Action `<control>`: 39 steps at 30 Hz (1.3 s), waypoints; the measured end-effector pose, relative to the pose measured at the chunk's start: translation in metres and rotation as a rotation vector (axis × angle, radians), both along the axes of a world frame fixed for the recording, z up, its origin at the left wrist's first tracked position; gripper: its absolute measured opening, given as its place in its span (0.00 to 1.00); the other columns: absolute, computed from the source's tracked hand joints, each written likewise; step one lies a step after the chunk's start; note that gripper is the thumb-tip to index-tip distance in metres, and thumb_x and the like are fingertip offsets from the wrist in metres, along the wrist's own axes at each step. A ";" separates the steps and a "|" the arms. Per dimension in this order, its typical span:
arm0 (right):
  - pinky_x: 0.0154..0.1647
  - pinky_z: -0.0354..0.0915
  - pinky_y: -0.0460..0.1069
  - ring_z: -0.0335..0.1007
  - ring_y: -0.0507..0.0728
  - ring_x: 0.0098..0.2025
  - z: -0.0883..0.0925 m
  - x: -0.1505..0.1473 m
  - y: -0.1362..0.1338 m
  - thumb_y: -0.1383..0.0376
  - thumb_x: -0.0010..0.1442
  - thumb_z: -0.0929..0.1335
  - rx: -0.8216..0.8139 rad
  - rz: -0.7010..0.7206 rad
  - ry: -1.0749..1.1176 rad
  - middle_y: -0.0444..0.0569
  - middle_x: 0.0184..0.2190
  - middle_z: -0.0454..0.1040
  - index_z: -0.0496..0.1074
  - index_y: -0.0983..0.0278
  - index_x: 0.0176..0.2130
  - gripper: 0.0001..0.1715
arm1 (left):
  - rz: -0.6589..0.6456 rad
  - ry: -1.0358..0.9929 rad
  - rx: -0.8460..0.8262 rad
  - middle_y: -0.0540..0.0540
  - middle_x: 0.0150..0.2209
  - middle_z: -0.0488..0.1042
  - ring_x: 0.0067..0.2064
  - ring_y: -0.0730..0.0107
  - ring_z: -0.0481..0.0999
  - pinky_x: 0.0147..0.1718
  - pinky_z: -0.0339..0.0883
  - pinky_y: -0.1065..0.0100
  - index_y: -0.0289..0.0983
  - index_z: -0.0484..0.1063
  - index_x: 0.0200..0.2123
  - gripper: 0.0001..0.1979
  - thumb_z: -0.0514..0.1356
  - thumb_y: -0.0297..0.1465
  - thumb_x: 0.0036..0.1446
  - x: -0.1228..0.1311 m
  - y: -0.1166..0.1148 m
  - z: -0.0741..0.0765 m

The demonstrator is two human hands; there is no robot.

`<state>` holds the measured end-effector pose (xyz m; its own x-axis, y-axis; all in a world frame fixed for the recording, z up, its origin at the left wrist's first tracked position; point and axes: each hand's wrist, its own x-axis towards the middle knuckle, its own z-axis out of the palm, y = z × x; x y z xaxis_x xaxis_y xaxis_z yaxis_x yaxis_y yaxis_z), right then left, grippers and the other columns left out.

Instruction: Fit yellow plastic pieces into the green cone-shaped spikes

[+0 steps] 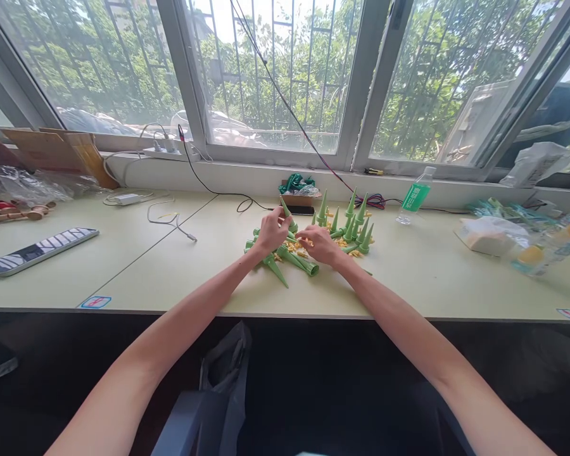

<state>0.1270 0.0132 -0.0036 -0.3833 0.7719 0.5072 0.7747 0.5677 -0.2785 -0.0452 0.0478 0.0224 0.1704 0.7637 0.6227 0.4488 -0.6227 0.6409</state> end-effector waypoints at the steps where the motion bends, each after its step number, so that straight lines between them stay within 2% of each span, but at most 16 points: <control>1: 0.43 0.56 0.50 0.67 0.56 0.41 -0.001 -0.001 0.000 0.70 0.63 0.67 0.011 0.000 -0.031 0.52 0.38 0.75 0.80 0.62 0.44 0.12 | 0.003 -0.003 -0.003 0.45 0.34 0.78 0.31 0.69 0.76 0.30 0.67 0.69 0.37 0.69 0.35 0.03 0.57 0.29 0.59 0.000 0.000 0.000; 9: 0.44 0.56 0.51 0.65 0.58 0.43 -0.013 -0.007 0.003 0.69 0.66 0.66 0.053 0.039 -0.167 0.54 0.39 0.72 0.80 0.60 0.47 0.15 | 0.024 0.000 0.000 0.45 0.35 0.77 0.33 0.68 0.75 0.31 0.67 0.68 0.37 0.70 0.37 0.04 0.56 0.29 0.60 0.000 0.004 -0.004; 13: 0.43 0.56 0.50 0.65 0.58 0.43 -0.011 -0.007 0.002 0.69 0.64 0.67 0.042 0.023 -0.157 0.53 0.38 0.72 0.79 0.59 0.47 0.14 | 0.012 0.000 -0.009 0.45 0.35 0.78 0.33 0.68 0.75 0.32 0.68 0.68 0.37 0.70 0.37 0.04 0.56 0.29 0.60 0.000 0.005 -0.004; 20: 0.39 0.58 0.47 0.66 0.53 0.35 -0.002 -0.002 -0.002 0.72 0.60 0.70 -0.079 0.095 -0.072 0.49 0.31 0.74 0.78 0.66 0.37 0.06 | -0.012 -0.015 -0.021 0.44 0.35 0.78 0.35 0.67 0.76 0.33 0.69 0.67 0.38 0.70 0.38 0.04 0.56 0.28 0.59 0.000 0.006 -0.005; 25: 0.37 0.58 0.46 0.64 0.51 0.32 -0.003 -0.002 -0.002 0.71 0.58 0.70 -0.124 0.112 -0.051 0.47 0.30 0.73 0.77 0.66 0.35 0.04 | -0.017 -0.013 -0.018 0.45 0.35 0.78 0.35 0.67 0.76 0.33 0.69 0.67 0.38 0.70 0.38 0.04 0.57 0.29 0.59 0.000 0.007 -0.006; 39: 0.32 0.55 0.44 0.59 0.49 0.28 -0.004 0.000 0.000 0.73 0.56 0.66 -0.055 0.129 0.023 0.44 0.24 0.70 0.76 0.67 0.28 0.10 | -0.040 0.020 -0.029 0.45 0.34 0.78 0.36 0.66 0.77 0.31 0.67 0.68 0.38 0.68 0.36 0.02 0.56 0.29 0.59 0.000 0.003 -0.005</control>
<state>0.1267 0.0128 -0.0080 -0.4702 0.7437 0.4752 0.6890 0.6458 -0.3288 -0.0453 0.0512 0.0179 0.2134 0.7736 0.5967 0.4363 -0.6219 0.6502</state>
